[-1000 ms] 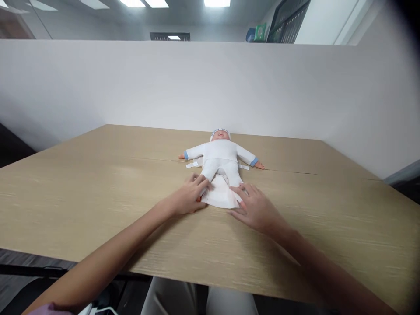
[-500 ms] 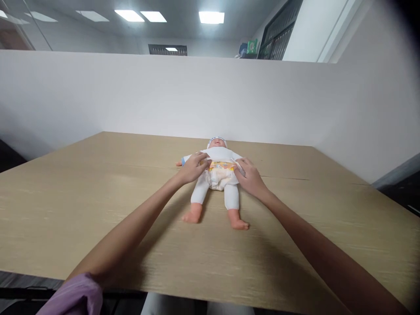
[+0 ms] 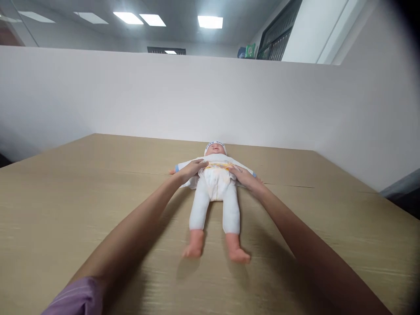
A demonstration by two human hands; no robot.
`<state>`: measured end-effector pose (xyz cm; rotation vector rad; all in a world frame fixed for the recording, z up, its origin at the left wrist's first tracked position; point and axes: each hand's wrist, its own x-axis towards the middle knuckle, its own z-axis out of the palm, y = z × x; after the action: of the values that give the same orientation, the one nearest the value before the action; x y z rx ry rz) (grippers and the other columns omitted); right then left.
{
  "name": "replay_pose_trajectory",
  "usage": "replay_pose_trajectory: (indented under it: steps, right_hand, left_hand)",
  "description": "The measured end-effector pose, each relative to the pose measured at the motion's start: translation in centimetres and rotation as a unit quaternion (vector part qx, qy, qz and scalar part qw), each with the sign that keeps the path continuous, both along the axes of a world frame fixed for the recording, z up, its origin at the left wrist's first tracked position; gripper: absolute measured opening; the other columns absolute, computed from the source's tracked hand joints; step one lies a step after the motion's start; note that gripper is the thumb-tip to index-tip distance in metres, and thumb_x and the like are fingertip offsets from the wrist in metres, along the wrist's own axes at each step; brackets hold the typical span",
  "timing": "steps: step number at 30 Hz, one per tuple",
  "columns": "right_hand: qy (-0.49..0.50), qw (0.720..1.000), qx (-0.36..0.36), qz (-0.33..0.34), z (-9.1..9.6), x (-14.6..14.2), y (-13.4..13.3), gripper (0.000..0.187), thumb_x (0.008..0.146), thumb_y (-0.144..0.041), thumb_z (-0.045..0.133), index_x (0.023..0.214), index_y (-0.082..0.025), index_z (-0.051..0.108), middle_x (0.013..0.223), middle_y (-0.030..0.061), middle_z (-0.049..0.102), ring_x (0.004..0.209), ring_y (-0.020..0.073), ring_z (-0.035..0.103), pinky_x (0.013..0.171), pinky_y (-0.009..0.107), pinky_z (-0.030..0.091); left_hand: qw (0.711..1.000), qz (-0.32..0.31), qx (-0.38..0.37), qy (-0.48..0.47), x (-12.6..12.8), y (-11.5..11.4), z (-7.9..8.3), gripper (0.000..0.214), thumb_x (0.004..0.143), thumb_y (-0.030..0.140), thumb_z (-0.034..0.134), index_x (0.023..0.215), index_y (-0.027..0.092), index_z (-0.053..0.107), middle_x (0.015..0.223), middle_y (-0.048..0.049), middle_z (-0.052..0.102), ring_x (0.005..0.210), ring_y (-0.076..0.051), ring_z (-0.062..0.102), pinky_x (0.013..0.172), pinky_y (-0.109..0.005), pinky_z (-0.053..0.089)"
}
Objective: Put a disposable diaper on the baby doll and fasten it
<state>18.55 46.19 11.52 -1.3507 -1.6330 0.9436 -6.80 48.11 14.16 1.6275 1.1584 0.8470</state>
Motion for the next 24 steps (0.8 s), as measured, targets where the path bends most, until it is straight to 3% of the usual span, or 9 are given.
replay_pose_trajectory:
  steps: [3, 6, 9, 14, 17, 19, 21, 24]
  right_hand:
    - [0.025, 0.997, -0.064, 0.026, 0.3, 0.9, -2.7, 0.044, 0.09, -0.058, 0.066, 0.116, -0.025, 0.078, 0.121, 0.0055, 0.079, 0.112, 0.0279, 0.07, 0.099, 0.04, 0.055]
    - [0.047, 0.984, -0.144, 0.095, 1.4, 2.1, -5.5, 0.049, 0.086, -0.064, 0.073, 0.115, -0.025, 0.079, 0.124, 0.0055, 0.078, 0.114, 0.029, 0.07, 0.093, 0.036, 0.057]
    - [0.015, 0.985, -0.128, 0.118, 2.5, 3.5, -6.9, 0.052, 0.083, -0.065, 0.077, 0.112, -0.023, 0.078, 0.116, 0.0057, 0.079, 0.103, 0.0261, 0.072, 0.082, 0.031, 0.056]
    - [-0.027, 0.999, -0.029, 0.023, 1.1, 5.8, -7.3, 0.043, 0.082, -0.059, 0.075, 0.102, -0.021, 0.073, 0.098, 0.0073, 0.079, 0.085, 0.0221, 0.072, 0.078, 0.033, 0.055]
    - [-0.145, 0.987, 0.035, -0.054, -1.1, 6.6, -8.5, 0.034, 0.091, -0.054, 0.063, 0.1, -0.023, 0.072, 0.095, 0.0065, 0.079, 0.083, 0.0223, 0.072, 0.079, 0.034, 0.052]
    - [-0.232, 0.965, 0.082, -0.092, -2.5, 6.7, -9.7, 0.031, 0.095, -0.052, 0.058, 0.096, -0.024, 0.071, 0.091, 0.0052, 0.077, 0.08, 0.0225, 0.07, 0.075, 0.034, 0.049]
    - [-0.285, 0.943, 0.123, -0.119, -3.6, 6.7, -10.8, 0.029, 0.095, -0.051, 0.057, 0.096, -0.025, 0.069, 0.088, 0.0048, 0.075, 0.078, 0.0228, 0.068, 0.071, 0.033, 0.045]
    - [-0.308, 0.931, 0.145, -0.131, -4.8, 6.8, -11.2, 0.027, 0.093, -0.051, 0.058, 0.095, -0.025, 0.063, 0.085, 0.0041, 0.07, 0.076, 0.0228, 0.065, 0.069, 0.033, 0.042]
  left_hand:
    - [0.994, -0.062, -0.072, -0.045, -1.1, -2.5, -0.1, 0.053, 0.086, 0.059, 0.07, 0.115, 0.015, 0.072, 0.112, -0.011, 0.077, 0.108, -0.029, 0.069, 0.089, -0.037, 0.055]
    - [0.98, -0.12, -0.137, -0.077, -2.4, -4.9, 0.3, 0.054, 0.082, 0.06, 0.078, 0.115, 0.017, 0.073, 0.114, -0.0097, 0.075, 0.106, -0.027, 0.069, 0.087, -0.035, 0.055]
    - [0.987, -0.081, -0.129, -0.045, -3.4, -5.7, 0.9, 0.05, 0.079, 0.055, 0.082, 0.114, 0.02, 0.073, 0.104, -0.0059, 0.075, 0.095, -0.023, 0.069, 0.082, -0.033, 0.054]
    - [0.996, 0.079, -0.032, -0.002, -2.9, -5.9, 2.1, 0.027, 0.086, 0.042, 0.071, 0.103, 0.022, 0.069, 0.112, -0.0055, 0.075, 0.099, -0.023, 0.067, 0.087, -0.035, 0.054]
    - [0.991, 0.119, 0.061, 0.031, -0.8, -7.3, 2.7, 0.022, 0.092, 0.043, 0.065, 0.101, 0.022, 0.066, 0.117, -0.0056, 0.073, 0.106, -0.025, 0.065, 0.093, -0.039, 0.052]
    - [0.972, 0.105, 0.193, 0.085, 1.2, -8.6, 3.0, 0.017, 0.095, 0.038, 0.061, 0.102, 0.023, 0.066, 0.116, -0.0053, 0.073, 0.111, -0.026, 0.064, 0.099, -0.04, 0.05]
    - [0.932, 0.058, 0.323, 0.155, 3.4, -9.5, 3.0, 0.015, 0.098, 0.034, 0.058, 0.104, 0.023, 0.066, 0.116, -0.0062, 0.072, 0.116, -0.026, 0.061, 0.104, -0.042, 0.047]
    - [0.892, -0.021, 0.379, 0.247, 6.2, -10.1, 2.6, 0.021, 0.101, 0.039, 0.057, 0.106, 0.022, 0.068, 0.118, -0.0078, 0.072, 0.119, -0.029, 0.058, 0.106, -0.045, 0.044]
